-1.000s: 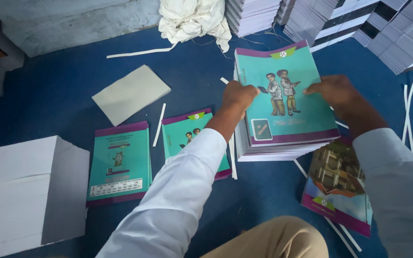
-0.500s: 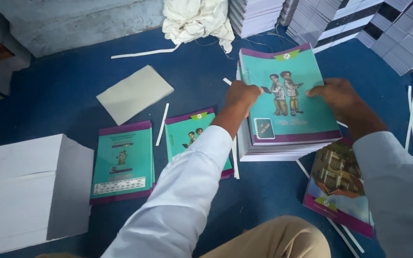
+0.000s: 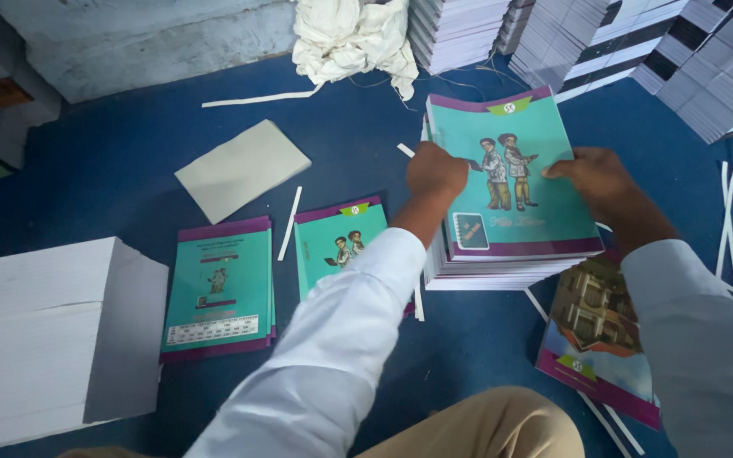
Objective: The person sits on the floor and assembles notebooks by inserting loose lined paper into printed covers. They repeatedly pick up a cover, insert a sheet of paper, and place the assembled notebook onto a growing stack.
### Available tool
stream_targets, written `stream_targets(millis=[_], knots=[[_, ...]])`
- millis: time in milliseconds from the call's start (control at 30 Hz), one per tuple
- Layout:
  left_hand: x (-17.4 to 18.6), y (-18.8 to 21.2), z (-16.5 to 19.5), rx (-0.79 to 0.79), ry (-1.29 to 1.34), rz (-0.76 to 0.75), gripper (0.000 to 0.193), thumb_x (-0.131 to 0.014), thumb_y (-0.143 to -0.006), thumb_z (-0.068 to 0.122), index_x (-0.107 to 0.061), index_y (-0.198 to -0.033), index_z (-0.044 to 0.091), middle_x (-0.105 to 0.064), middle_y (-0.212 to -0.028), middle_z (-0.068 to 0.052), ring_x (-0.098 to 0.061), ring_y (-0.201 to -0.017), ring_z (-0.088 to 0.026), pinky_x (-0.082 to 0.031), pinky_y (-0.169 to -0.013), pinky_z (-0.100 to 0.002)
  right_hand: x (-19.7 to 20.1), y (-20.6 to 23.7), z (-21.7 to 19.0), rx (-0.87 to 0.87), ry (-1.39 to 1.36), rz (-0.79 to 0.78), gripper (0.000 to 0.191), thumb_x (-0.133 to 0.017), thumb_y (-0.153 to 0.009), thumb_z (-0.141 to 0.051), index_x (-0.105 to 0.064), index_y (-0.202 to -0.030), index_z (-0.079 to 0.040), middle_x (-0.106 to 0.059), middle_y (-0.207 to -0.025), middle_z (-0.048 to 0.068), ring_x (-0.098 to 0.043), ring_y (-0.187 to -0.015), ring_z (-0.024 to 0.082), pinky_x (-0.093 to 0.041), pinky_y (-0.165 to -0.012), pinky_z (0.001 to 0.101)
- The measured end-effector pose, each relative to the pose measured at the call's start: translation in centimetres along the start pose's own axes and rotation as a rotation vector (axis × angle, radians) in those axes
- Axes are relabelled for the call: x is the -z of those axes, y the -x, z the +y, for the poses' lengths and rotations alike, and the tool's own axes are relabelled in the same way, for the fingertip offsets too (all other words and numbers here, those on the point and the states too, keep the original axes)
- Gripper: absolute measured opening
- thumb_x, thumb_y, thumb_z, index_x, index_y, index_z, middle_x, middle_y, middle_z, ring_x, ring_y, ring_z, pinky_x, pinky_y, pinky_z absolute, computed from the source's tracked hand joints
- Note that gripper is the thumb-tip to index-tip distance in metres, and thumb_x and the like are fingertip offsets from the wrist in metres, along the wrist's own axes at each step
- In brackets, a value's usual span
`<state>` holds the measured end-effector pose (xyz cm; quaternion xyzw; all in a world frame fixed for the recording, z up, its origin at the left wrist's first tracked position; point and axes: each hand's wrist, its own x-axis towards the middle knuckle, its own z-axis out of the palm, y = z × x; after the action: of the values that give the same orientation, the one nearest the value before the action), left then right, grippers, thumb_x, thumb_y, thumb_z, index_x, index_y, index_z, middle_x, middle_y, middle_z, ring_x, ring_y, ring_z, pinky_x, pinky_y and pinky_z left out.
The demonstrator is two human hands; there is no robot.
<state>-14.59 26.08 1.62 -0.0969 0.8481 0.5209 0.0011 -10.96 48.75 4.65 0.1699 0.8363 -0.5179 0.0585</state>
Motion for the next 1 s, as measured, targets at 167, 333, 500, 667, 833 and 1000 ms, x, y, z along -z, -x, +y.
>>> stream_targets(millis=[167, 333, 500, 667, 833, 1000], knots=[[-0.3, -0.3, -0.2, -0.057, -0.204, -0.025, 0.036, -0.083, -0.075, 0.026, -0.075, -0.096, -0.002, -0.074, -0.104, -0.026, -0.072, -0.101, -0.040, -0.059, -0.086, -0.042, 0.0, 0.0, -0.2, -0.024, 0.032, 0.016, 0.043, -0.071, -0.087, -0.014, -0.067, -0.126, 0.004, -0.072, -0.113, 0.023, -0.071, -0.096, 0.033, -0.055, -0.088, 0.0424], [-0.7, 0.5, -1.2, -0.175, -0.264, 0.075, 0.034, -0.080, -0.080, 0.027, -0.077, -0.096, -0.002, -0.071, -0.105, -0.029, -0.062, -0.113, -0.042, -0.053, -0.093, -0.045, 0.0, -0.2, 0.0, -0.002, 0.022, 0.010, 0.044, -0.071, -0.086, -0.014, -0.067, -0.125, 0.005, -0.072, -0.112, 0.024, -0.071, -0.094, 0.033, -0.056, -0.086, 0.0415], [-0.8, 0.6, -1.5, -0.087, -0.289, 0.032, 0.042, -0.079, -0.082, 0.040, -0.078, -0.094, 0.001, -0.071, -0.107, -0.025, -0.060, -0.114, -0.038, -0.050, -0.095, -0.045, 0.3, 0.5, 0.5, 0.056, -0.054, -0.006, 0.043, -0.072, -0.085, -0.015, -0.068, -0.122, 0.007, -0.073, -0.109, 0.022, -0.071, -0.091, 0.029, -0.055, -0.083, 0.0380], [-0.4, 0.2, -1.6, -0.116, -0.342, 0.026, 0.045, -0.079, -0.081, 0.045, -0.078, -0.092, 0.001, -0.073, -0.103, -0.022, -0.061, -0.112, -0.036, -0.049, -0.096, -0.044, -0.2, 0.9, -0.1, 0.032, -0.041, 0.052, 0.043, -0.074, -0.083, -0.014, -0.070, -0.120, 0.008, -0.073, -0.106, 0.022, -0.069, -0.089, 0.030, -0.055, -0.078, 0.0384], [-0.1, 0.3, -1.8, -0.108, -0.279, 0.003, 0.046, -0.079, -0.081, 0.044, -0.077, -0.092, 0.000, -0.075, -0.099, -0.022, -0.069, -0.103, -0.037, -0.053, -0.092, -0.044, -0.3, 1.0, 0.1, -0.009, -0.056, 0.075, 0.042, -0.073, -0.084, -0.018, -0.070, -0.120, 0.003, -0.073, -0.107, 0.022, -0.071, -0.092, 0.031, -0.054, -0.080, 0.0384], [0.1, 0.5, -1.7, -0.004, -0.138, -0.061, 0.044, -0.078, -0.082, 0.039, -0.075, -0.100, -0.001, -0.075, -0.101, -0.025, -0.073, -0.098, -0.040, -0.057, -0.085, -0.045, -0.5, -0.1, 1.3, -0.006, -0.154, 0.070, 0.043, -0.074, -0.083, -0.018, -0.069, -0.121, 0.002, -0.073, -0.109, 0.020, -0.070, -0.092, 0.030, -0.055, -0.081, 0.0388]])
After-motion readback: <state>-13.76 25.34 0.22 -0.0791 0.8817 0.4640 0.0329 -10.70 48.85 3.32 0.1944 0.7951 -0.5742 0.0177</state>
